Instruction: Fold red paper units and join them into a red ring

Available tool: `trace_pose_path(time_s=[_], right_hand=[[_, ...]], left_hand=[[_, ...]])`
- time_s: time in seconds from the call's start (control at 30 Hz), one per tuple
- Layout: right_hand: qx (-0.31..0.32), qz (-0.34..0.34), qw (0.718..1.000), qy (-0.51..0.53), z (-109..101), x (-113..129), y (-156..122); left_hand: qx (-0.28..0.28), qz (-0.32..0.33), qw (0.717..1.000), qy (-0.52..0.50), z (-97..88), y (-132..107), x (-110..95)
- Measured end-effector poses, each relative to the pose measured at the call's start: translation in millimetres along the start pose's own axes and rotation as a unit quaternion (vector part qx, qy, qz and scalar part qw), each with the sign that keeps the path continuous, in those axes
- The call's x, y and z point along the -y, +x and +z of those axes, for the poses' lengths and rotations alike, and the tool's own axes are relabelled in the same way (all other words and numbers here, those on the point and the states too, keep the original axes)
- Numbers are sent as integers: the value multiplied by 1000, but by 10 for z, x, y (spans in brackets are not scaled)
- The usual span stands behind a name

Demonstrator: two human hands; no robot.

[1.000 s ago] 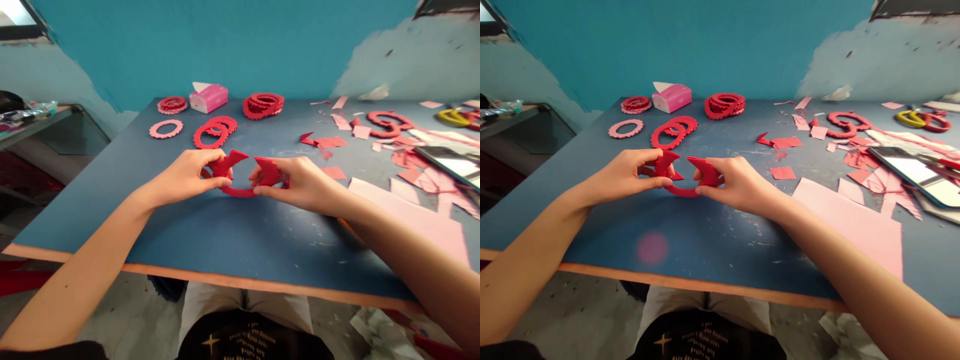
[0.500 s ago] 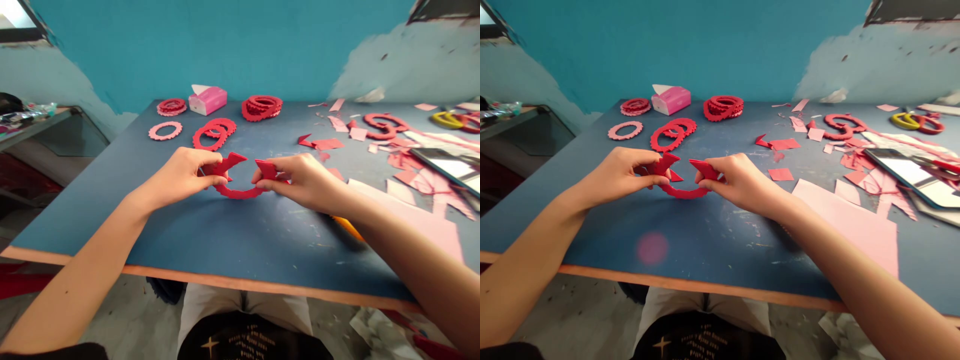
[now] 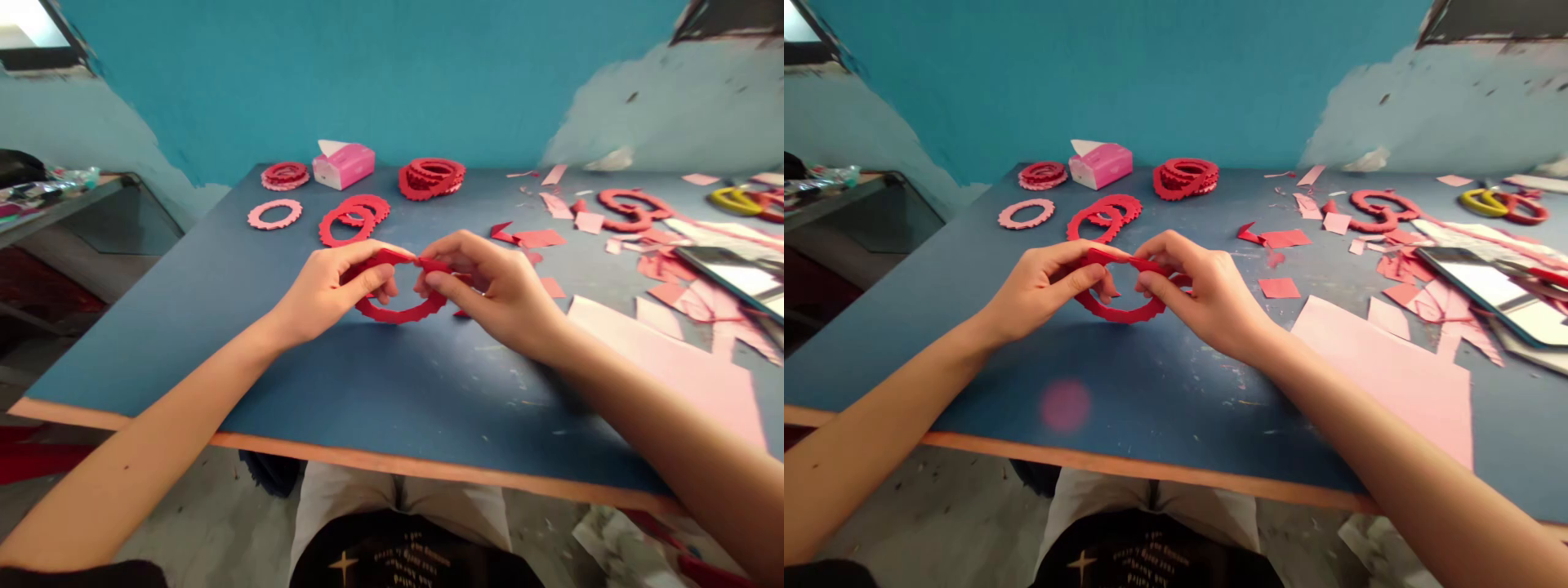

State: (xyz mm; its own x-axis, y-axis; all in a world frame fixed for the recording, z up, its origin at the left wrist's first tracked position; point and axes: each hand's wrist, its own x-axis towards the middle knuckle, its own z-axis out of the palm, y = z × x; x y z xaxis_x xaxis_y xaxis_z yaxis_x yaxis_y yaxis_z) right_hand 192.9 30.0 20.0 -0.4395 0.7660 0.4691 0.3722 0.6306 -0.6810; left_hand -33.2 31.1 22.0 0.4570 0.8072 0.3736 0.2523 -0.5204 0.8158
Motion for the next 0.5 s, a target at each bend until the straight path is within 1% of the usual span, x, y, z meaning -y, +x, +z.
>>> trace_pose_path(time_s=[0.07,0.23,0.4,0.5], right_hand=[[-27,-19,999,14,29,-8,-15],[-48,-50,998,15,53,3,-38],[-72,-93,992,-36,47,16,-47],[-80,-117,988,-68,39,14,-45]], left_hand=[[-15,14,1000,2,10,-1,3],[-38,27,999,17,21,-19,-3],[-42,43,996,65,21,-35,-12],[-35,60,994,90,15,-30,-37]])
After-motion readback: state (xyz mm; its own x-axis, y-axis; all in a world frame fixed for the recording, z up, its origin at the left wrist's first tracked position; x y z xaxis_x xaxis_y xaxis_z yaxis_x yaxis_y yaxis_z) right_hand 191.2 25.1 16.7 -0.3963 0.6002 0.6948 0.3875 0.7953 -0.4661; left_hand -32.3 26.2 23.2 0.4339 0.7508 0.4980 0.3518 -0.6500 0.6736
